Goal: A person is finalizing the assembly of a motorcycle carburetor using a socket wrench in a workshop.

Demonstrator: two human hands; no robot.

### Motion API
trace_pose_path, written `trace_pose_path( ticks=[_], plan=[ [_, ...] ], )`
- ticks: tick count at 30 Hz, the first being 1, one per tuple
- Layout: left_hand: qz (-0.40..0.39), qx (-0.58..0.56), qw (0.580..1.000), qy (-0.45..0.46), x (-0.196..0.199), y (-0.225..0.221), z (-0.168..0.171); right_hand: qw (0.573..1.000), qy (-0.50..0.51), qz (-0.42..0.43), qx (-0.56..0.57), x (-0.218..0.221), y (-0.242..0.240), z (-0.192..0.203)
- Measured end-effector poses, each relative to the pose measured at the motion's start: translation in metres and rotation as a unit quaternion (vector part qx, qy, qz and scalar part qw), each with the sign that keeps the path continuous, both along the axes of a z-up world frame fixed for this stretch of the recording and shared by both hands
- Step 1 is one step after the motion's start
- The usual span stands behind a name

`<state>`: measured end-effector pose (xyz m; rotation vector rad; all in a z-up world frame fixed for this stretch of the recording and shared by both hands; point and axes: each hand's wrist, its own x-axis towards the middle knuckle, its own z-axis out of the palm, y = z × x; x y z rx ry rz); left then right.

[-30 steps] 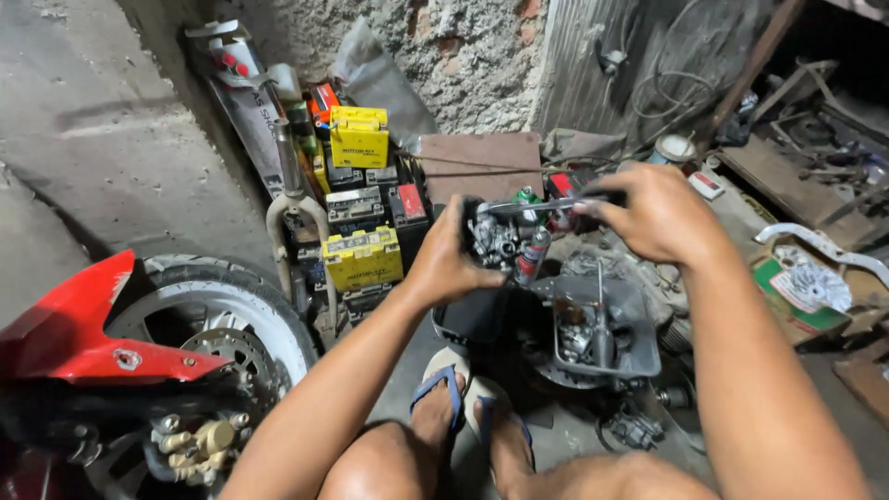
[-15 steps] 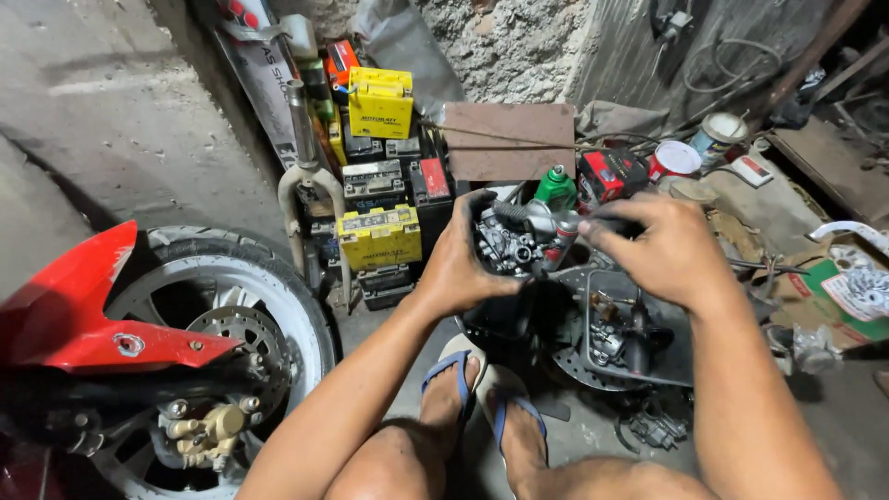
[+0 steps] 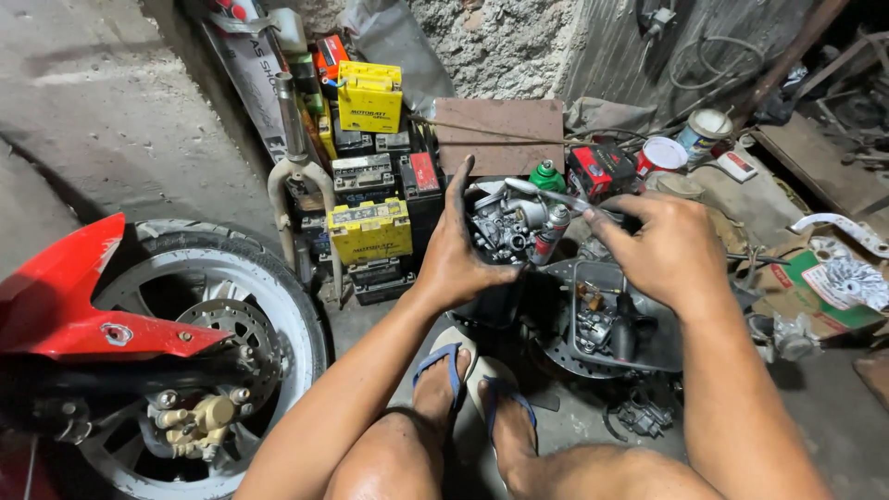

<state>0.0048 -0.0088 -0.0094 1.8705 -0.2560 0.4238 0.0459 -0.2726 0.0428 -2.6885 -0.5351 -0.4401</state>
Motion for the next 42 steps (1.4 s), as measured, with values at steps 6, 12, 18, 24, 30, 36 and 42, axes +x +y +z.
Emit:
trace_pose_path(
  ticks=[6,12,18,24,30,36,42],
  plan=[
    [0.003,-0.016,1.000,-0.010,0.003,-0.007,-0.009,0.996,0.065,0.053,0.037,-0.007,0.011,0.005],
    [0.013,-0.005,1.000,-0.008,0.005,-0.009,-0.015,0.993,0.113,0.018,0.023,-0.024,0.012,0.025],
    [0.004,0.002,1.000,-0.006,-0.003,-0.015,0.001,0.987,0.156,0.036,0.022,-0.025,0.016,0.030],
    [-0.004,0.021,1.000,-0.005,-0.008,-0.021,0.004,0.987,0.159,-0.005,-0.003,-0.030,0.014,0.042],
    [0.006,0.013,1.000,-0.009,-0.018,-0.017,-0.001,0.986,0.166,0.010,0.013,-0.032,0.023,0.039],
    [0.016,0.016,0.994,-0.103,-0.010,-0.011,-0.021,0.989,0.140,-0.014,-0.048,-0.041,0.024,0.053],
    [0.012,0.010,0.995,-0.100,-0.014,-0.011,-0.022,0.997,0.054,0.050,-0.023,-0.037,0.020,0.036]
  ],
)
